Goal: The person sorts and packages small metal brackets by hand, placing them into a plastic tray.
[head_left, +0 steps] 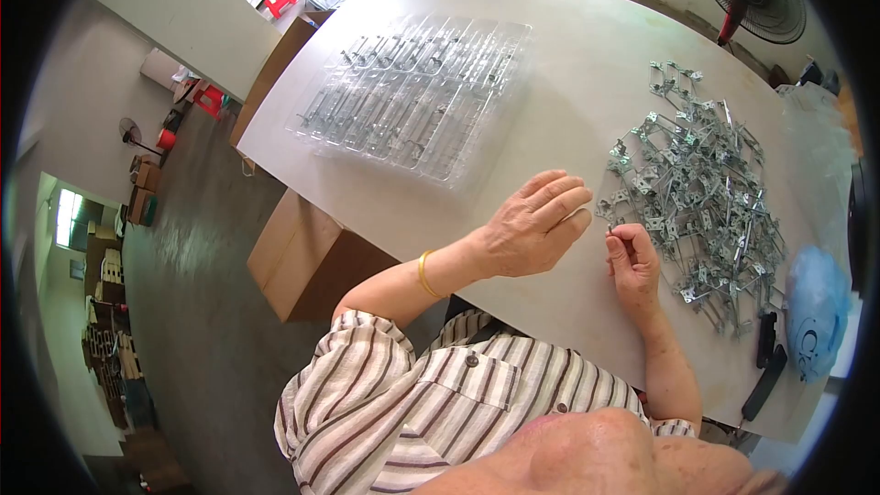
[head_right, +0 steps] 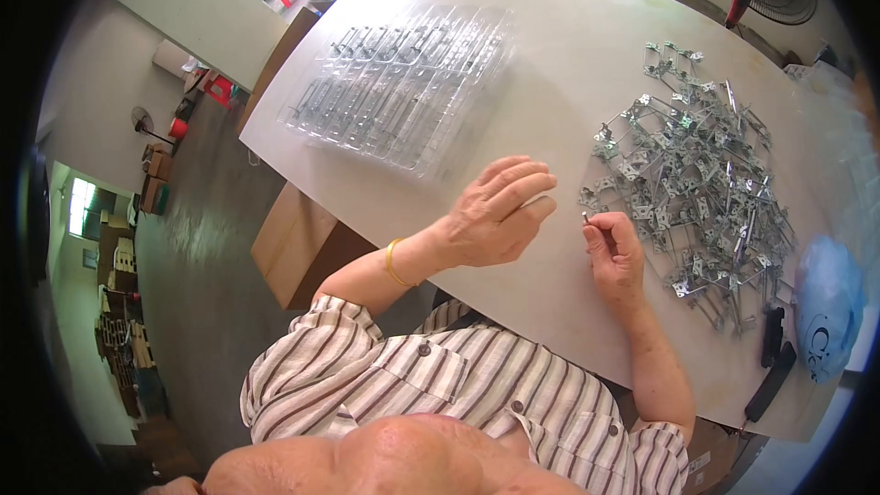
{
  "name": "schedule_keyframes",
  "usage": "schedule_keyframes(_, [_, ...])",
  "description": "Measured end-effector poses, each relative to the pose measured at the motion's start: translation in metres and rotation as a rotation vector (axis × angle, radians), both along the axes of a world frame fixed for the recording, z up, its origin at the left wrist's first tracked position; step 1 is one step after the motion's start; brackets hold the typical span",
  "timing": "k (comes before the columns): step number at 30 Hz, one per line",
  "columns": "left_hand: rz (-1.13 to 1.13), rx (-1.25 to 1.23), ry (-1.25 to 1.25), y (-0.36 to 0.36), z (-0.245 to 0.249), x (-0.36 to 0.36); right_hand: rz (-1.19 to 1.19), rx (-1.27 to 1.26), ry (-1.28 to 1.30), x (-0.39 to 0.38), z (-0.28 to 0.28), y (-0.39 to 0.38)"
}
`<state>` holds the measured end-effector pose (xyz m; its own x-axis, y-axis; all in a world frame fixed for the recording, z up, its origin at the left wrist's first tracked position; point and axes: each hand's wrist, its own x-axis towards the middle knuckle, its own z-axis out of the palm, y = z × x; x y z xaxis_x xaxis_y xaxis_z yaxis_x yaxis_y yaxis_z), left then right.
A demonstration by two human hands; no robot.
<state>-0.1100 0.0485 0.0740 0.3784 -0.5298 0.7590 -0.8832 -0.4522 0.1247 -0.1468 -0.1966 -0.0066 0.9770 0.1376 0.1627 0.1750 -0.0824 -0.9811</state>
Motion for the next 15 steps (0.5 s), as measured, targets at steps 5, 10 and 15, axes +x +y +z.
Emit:
schedule_keyframes(5, [0.018,-0.147,0.205,-0.022,-0.036,0.017,-0.028,0.075,0.08,0.0,0.0,-0.001])
schedule_keyframes(10, [0.108,-0.248,0.498,-0.038,-0.062,0.033,-0.017,0.034,0.053,0.001,0.002,-0.002])
schedule_keyframes(15, [0.127,-0.231,0.614,-0.04,-0.084,0.038,0.026,-0.07,0.027,-0.002,0.002,-0.005])
